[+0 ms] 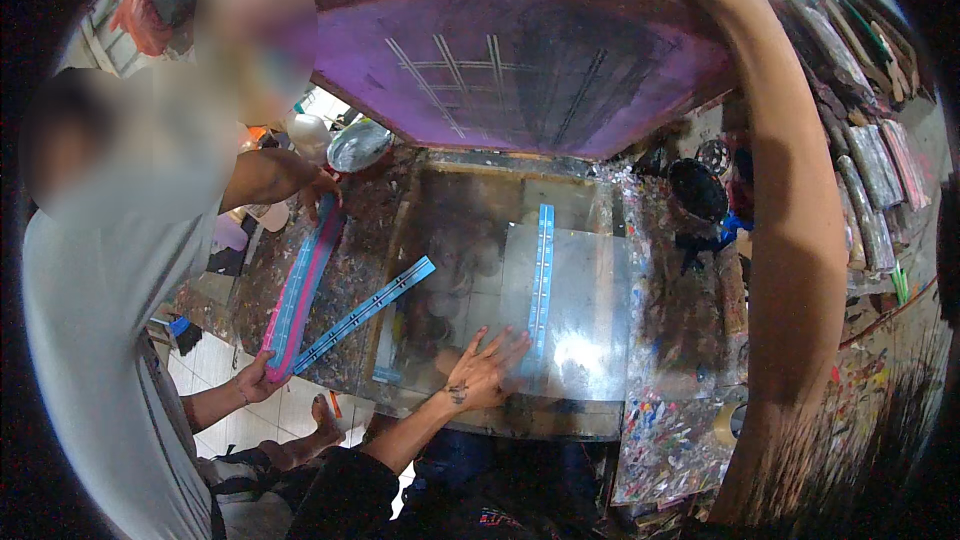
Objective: The person performs screen printing on fabric strips by placing a strip on the printing surface, lowering the screen, and using a squeegee to apply ink before lifting the screen and handing the finished strip to an assistant.
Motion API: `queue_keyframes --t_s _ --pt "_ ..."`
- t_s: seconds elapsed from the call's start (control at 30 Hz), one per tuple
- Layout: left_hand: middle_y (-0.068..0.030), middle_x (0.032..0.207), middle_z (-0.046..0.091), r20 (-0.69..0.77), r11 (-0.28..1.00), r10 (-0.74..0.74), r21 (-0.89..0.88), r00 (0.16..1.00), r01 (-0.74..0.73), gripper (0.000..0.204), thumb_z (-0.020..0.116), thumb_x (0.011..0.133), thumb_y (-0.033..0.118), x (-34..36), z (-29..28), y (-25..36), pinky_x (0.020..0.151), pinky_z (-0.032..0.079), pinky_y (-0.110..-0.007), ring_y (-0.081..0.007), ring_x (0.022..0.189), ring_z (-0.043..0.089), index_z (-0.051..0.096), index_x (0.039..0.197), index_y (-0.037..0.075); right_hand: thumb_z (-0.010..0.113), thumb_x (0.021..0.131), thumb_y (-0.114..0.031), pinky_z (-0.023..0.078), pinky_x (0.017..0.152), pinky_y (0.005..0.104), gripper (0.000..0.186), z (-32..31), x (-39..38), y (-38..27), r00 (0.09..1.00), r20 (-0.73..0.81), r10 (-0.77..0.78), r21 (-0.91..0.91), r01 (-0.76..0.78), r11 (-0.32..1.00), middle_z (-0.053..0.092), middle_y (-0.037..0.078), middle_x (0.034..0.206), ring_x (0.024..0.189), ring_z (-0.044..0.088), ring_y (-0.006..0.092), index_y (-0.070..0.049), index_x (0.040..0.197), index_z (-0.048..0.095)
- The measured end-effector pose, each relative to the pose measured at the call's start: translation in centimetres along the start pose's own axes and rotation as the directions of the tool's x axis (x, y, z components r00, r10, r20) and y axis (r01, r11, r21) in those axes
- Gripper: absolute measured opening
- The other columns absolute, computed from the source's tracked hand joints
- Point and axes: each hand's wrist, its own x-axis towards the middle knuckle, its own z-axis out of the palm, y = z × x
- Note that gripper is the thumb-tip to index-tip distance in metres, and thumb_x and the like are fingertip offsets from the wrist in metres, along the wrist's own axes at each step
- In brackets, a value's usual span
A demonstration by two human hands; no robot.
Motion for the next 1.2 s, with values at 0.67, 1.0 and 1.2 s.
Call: queue_keyframes --t_s 0.67,1.0,1.2 --pt "-0.0157 0.168 0.031 -0.199 0.928 -0.372 -0.093 0.907 0.361 0.06 0.051 0.104 0.028 -2.6 5.6 0.6 0.124 0.021 -0.056 -0.0331 0.156 0.027 0.039 0.156 0.001 0.047 0.105 -0.038 0.051 0.1 0.0479 0.039 -0.6 -0.9 -1.9 0.999 -0.045 0.0 0.128 0.005 0.992 0.069 0.025 0.125 0.113 0.068 0.0414 -0.021 0.134 0.068" --pt "-0.0189 0.148 0.057 -0.407 0.114 -0.322 -0.913 0.854 -0.392 0.048 0.061 0.103 0.02 10.3 -1.5 9.2 0.117 0.039 -0.043 -0.0361 0.14 0.051 0.053 0.148 0.006 0.057 0.098 -0.03 0.054 0.081 0.0511 0.032 0.8 -3.4 -3.3 0.995 -0.067 0.075 0.21 -0.059 0.976 0.069 0.025 0.096 0.091 0.068 0.0442 -0.017 0.123 0.07" --pt "-0.0197 0.164 0.034 -0.981 0.957 -0.112 -0.063 0.16 0.283 0.08 0.076 0.087 0.026 -2.8 -21.5 4.4 0.118 0.016 -0.072 -0.0485 0.153 0.024 0.042 0.158 0.018 0.065 0.093 -0.05 0.054 0.077 0.0553 0.052 -2.0 -13.5 -10.9 0.914 -0.152 0.377 0.356 -0.305 0.883 0.07 0.024 0.088 0.084 0.069 0.044 0.001 0.101 0.07"
